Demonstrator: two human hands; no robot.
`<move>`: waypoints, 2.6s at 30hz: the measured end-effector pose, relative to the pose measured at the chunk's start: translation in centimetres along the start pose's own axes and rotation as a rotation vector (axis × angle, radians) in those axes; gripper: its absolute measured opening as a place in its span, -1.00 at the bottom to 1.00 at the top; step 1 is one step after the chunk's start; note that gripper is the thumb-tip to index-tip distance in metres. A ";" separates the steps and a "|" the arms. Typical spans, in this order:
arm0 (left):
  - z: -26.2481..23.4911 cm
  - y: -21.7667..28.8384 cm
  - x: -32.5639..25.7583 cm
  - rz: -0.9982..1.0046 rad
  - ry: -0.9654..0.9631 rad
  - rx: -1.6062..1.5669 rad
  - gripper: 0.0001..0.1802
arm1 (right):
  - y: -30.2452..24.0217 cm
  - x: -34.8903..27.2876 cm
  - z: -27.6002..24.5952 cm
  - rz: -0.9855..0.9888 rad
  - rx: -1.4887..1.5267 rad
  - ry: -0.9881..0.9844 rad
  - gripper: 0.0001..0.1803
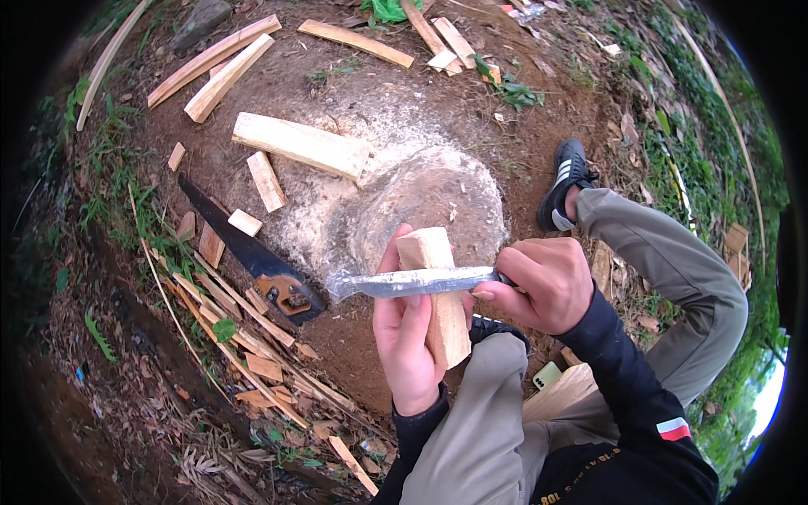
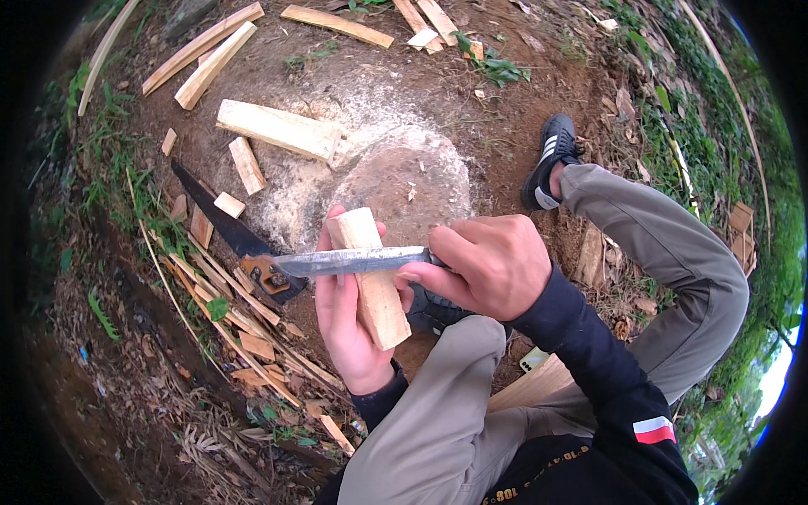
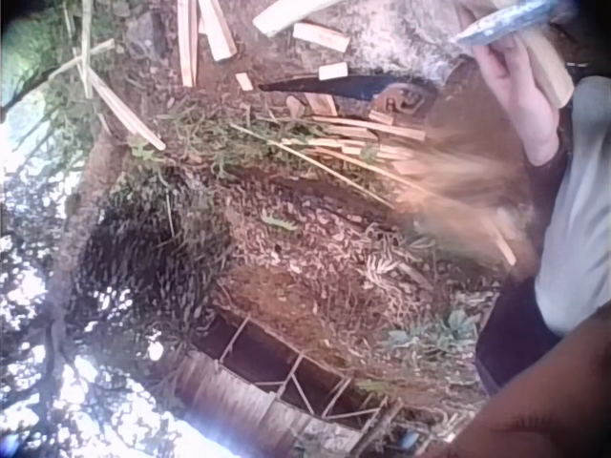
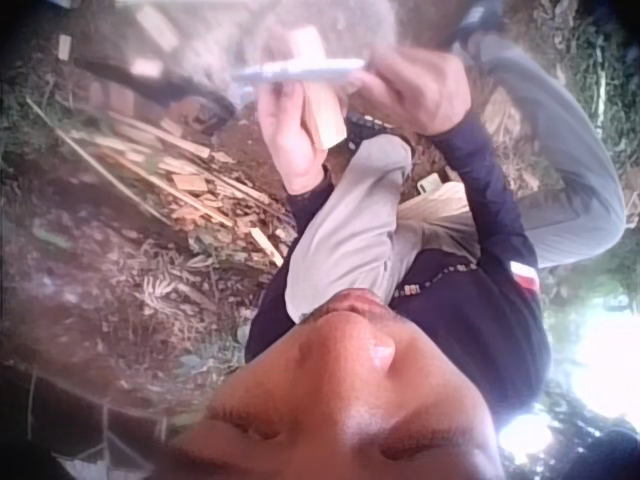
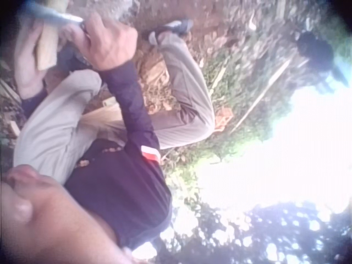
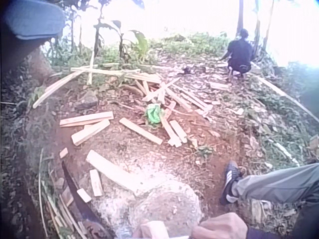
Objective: The person sits on the ground in a forest and carves a small rectangular piece of wood using a knife. They hold the wood in their left hand and use the knife in their right hand to shave off thin layers, creating wood shavings. The person occasionally rotates the wood to work on different sides.
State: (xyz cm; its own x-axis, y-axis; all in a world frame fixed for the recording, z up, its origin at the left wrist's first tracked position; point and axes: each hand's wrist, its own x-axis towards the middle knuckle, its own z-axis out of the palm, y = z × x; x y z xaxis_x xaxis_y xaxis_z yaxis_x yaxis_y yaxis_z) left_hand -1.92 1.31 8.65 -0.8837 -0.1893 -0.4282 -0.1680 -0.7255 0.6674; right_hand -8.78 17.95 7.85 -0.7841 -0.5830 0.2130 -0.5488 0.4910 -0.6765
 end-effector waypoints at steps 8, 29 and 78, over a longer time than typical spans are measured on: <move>0.1 -0.1 -0.4 0.030 0.040 0.210 -0.44 | 0.2 0.2 -0.2 -0.013 0.054 -0.042 -0.59; 0.8 0.2 -1.0 0.032 0.119 0.194 -0.49 | 0.0 1.4 -1.4 -0.078 -0.079 -0.061 -0.54; 0.0 0.5 -1.6 0.237 0.175 0.294 -0.47 | -0.9 2.8 -0.9 -0.077 0.036 -0.177 -0.56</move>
State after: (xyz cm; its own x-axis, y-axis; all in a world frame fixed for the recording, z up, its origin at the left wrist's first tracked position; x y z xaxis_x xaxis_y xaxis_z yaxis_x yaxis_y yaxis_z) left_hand -0.64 1.21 9.68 -0.8296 -0.4562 -0.3219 -0.1091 -0.4329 0.8948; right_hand -10.78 16.45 9.67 -0.6748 -0.7245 0.1402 -0.5923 0.4184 -0.6886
